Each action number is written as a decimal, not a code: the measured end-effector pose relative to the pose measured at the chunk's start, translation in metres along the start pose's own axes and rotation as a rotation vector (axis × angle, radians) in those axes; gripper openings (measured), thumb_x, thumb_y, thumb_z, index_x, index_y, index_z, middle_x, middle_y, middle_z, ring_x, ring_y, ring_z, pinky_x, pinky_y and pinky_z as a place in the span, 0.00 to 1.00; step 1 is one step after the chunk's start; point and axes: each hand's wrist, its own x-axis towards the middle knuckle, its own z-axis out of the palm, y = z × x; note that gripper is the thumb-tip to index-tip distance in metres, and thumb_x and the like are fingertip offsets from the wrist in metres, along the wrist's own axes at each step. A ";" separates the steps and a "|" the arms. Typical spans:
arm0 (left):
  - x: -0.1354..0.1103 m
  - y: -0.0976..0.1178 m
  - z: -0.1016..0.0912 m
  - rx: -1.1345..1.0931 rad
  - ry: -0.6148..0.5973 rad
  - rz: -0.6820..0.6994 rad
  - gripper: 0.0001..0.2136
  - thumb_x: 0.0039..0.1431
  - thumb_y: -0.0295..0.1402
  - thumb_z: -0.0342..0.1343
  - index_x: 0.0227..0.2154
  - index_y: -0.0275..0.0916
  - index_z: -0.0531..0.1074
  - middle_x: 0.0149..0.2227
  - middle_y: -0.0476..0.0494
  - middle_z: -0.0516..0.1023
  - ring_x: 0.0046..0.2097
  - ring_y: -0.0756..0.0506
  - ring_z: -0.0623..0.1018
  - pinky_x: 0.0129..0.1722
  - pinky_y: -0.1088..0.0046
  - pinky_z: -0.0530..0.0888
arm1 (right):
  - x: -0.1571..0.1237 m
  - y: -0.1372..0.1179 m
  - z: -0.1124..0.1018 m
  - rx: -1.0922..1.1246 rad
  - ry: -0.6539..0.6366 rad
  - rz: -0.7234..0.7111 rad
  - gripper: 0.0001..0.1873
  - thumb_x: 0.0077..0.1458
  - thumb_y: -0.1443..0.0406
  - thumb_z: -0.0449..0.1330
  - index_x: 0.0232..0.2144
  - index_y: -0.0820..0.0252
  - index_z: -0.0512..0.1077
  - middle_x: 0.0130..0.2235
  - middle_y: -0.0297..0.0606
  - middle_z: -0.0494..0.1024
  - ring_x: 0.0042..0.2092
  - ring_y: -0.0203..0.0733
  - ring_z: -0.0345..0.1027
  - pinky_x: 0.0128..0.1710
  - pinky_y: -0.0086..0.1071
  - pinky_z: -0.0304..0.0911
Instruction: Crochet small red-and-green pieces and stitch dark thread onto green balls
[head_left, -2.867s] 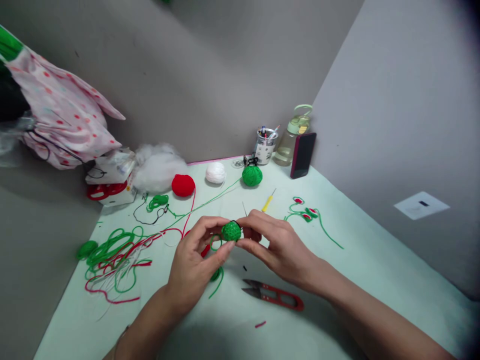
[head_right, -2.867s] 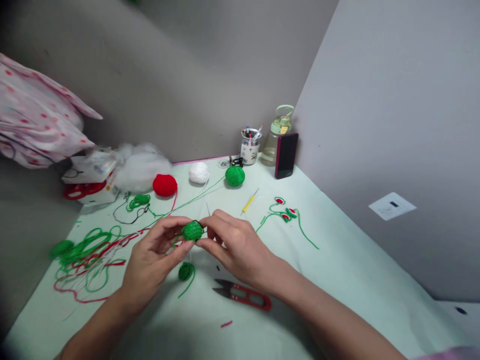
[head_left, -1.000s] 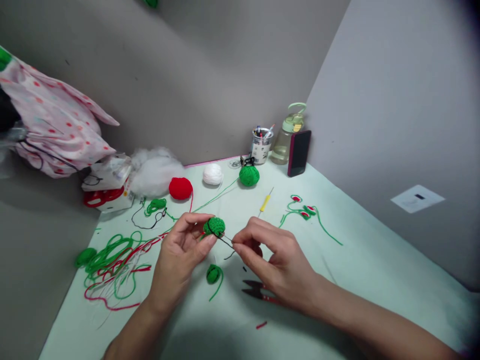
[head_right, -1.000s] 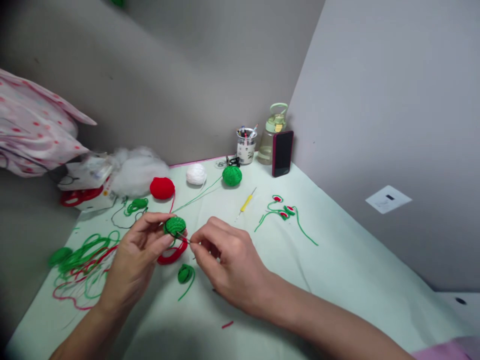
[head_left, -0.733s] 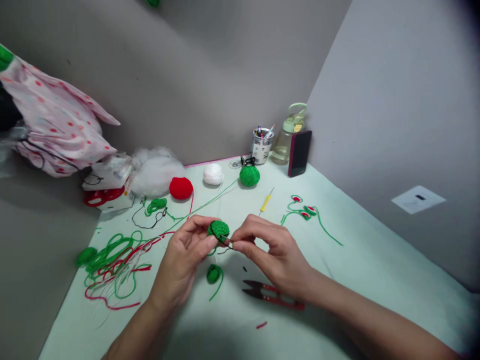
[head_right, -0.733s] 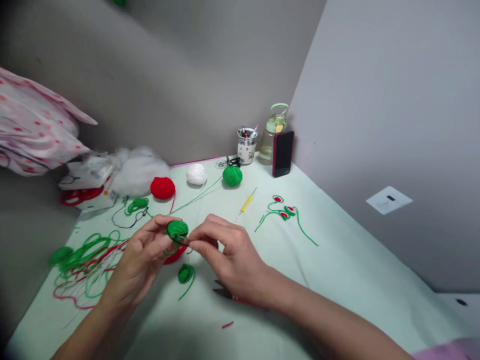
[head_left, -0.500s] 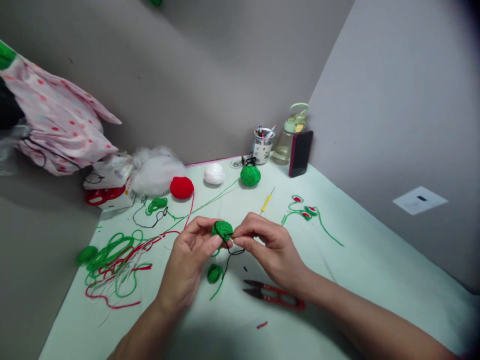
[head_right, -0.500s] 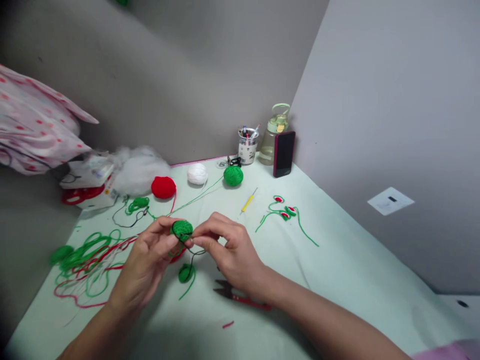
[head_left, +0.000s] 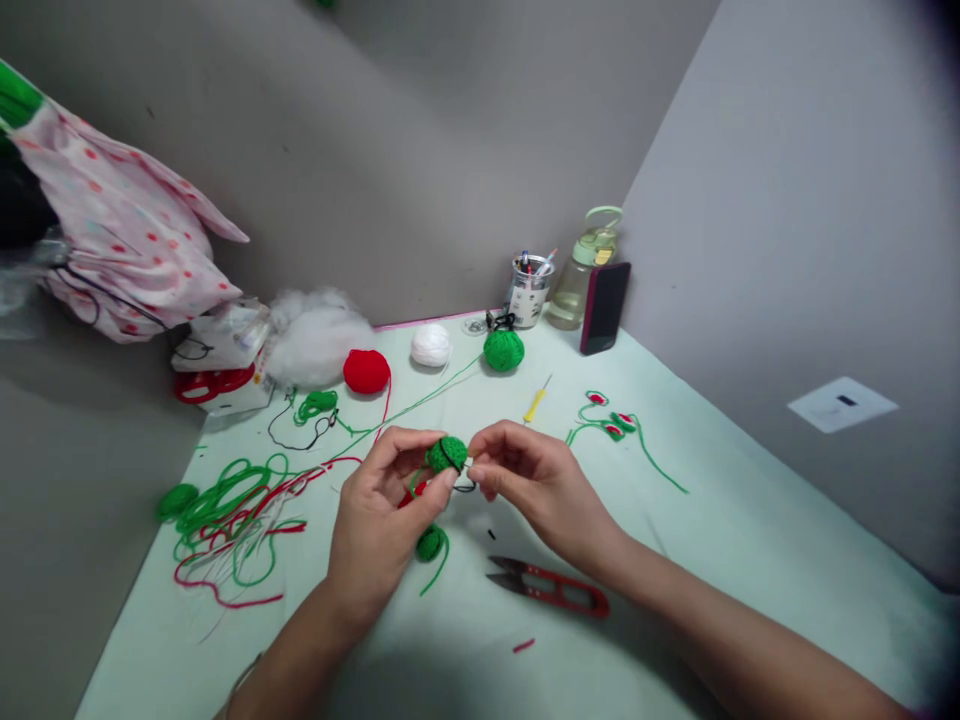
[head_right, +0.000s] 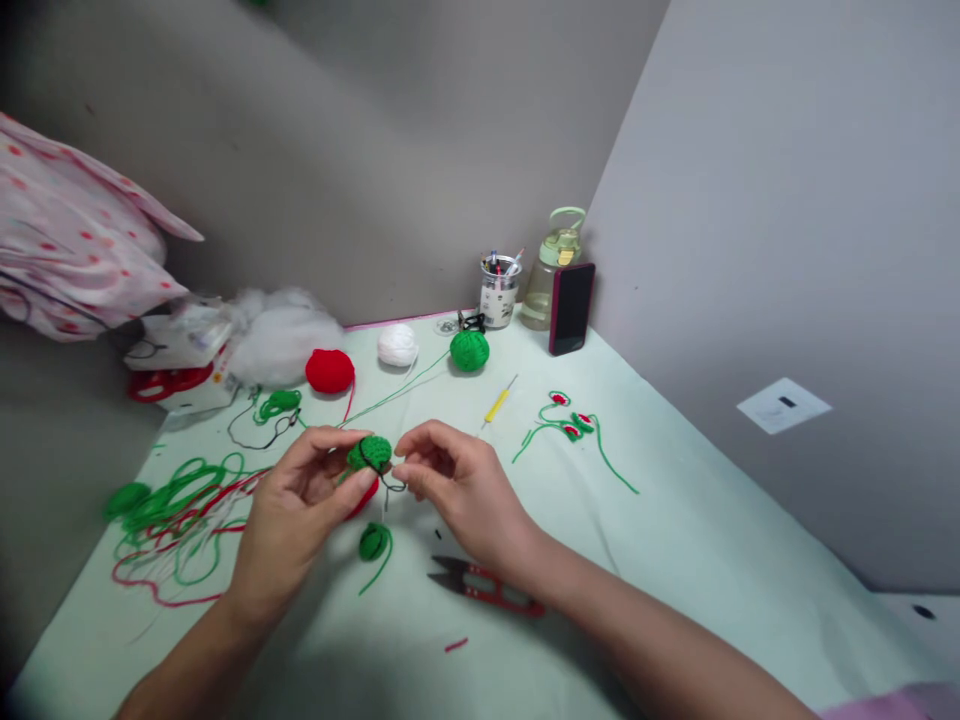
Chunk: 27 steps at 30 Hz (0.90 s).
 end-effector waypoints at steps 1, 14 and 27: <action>-0.001 0.000 0.001 0.030 0.011 0.029 0.10 0.55 0.26 0.67 0.39 0.43 0.77 0.37 0.51 0.80 0.41 0.49 0.80 0.44 0.75 0.76 | 0.001 0.001 0.000 0.061 -0.017 0.051 0.04 0.56 0.67 0.65 0.34 0.60 0.73 0.27 0.30 0.73 0.28 0.34 0.67 0.31 0.30 0.64; 0.001 -0.006 0.001 0.053 -0.050 -0.027 0.09 0.55 0.28 0.65 0.38 0.41 0.75 0.37 0.48 0.77 0.41 0.47 0.80 0.44 0.71 0.76 | -0.005 -0.008 -0.008 -0.445 -0.013 -0.334 0.03 0.65 0.67 0.60 0.39 0.58 0.74 0.37 0.39 0.78 0.36 0.38 0.73 0.38 0.32 0.68; -0.001 -0.016 0.011 0.204 -0.231 0.009 0.10 0.51 0.23 0.60 0.35 0.43 0.75 0.37 0.47 0.72 0.41 0.45 0.75 0.44 0.68 0.73 | 0.002 -0.029 -0.024 -0.074 0.240 -0.182 0.08 0.62 0.65 0.61 0.30 0.58 0.71 0.31 0.33 0.75 0.27 0.33 0.64 0.26 0.28 0.60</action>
